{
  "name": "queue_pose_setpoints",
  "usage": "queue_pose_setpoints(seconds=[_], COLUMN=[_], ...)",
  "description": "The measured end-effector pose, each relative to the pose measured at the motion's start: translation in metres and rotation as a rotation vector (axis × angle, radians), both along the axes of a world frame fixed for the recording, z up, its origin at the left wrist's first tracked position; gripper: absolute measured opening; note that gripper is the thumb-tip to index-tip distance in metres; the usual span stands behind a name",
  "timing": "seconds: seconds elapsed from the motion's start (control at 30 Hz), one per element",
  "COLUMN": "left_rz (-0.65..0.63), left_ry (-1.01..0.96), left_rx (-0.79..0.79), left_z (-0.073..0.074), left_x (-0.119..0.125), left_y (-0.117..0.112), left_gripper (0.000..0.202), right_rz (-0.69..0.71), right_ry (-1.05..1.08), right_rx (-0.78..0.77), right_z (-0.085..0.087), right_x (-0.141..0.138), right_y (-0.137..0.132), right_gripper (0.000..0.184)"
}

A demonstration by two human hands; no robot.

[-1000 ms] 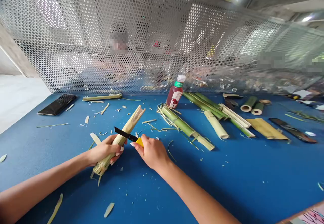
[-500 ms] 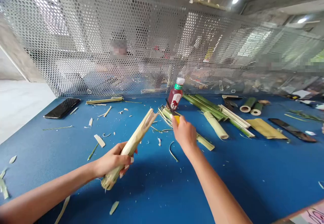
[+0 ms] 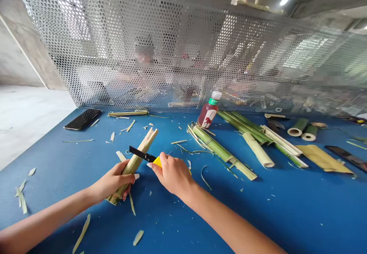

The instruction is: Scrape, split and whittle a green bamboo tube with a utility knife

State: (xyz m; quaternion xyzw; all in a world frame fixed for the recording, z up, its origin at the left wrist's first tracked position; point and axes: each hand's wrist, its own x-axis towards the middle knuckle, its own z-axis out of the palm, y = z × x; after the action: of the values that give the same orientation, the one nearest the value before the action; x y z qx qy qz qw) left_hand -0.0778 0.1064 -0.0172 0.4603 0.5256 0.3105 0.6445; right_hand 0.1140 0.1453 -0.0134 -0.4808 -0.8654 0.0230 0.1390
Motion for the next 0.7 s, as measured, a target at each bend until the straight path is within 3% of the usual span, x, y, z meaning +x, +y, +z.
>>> queue_pose_setpoints(seconds=[0.17, 0.33, 0.47, 0.63, 0.7], left_rz=[0.008, -0.033, -0.082, -0.282, -0.368], left_ry=[0.097, 0.206, 0.246, 0.229, 0.226], left_rx=[0.017, -0.003, 0.067, 0.403, 0.508], left_z=[-0.007, -0.006, 0.01, 0.042, 0.047], left_x=[0.005, 0.006, -0.001, -0.015, -0.016], left_y=[-0.001, 0.0, -0.012, -0.036, -0.038], left_gripper=[0.03, 0.035, 0.059, 0.074, 0.072], right_rz=[0.002, 0.039, 0.044, 0.011, 0.025], right_ry=[-0.174, -0.142, -0.083, 0.013, 0.077], right_rx=[-0.04, -0.195, -0.257, -0.299, -0.332], right_z=[-0.002, -0.006, -0.006, -0.004, -0.002], right_x=[-0.01, 0.0, 0.008, 0.012, 0.013], right_y=[0.007, 0.013, 0.012, 0.013, 0.015], right_gripper=[0.045, 0.043, 0.043, 0.044, 0.045])
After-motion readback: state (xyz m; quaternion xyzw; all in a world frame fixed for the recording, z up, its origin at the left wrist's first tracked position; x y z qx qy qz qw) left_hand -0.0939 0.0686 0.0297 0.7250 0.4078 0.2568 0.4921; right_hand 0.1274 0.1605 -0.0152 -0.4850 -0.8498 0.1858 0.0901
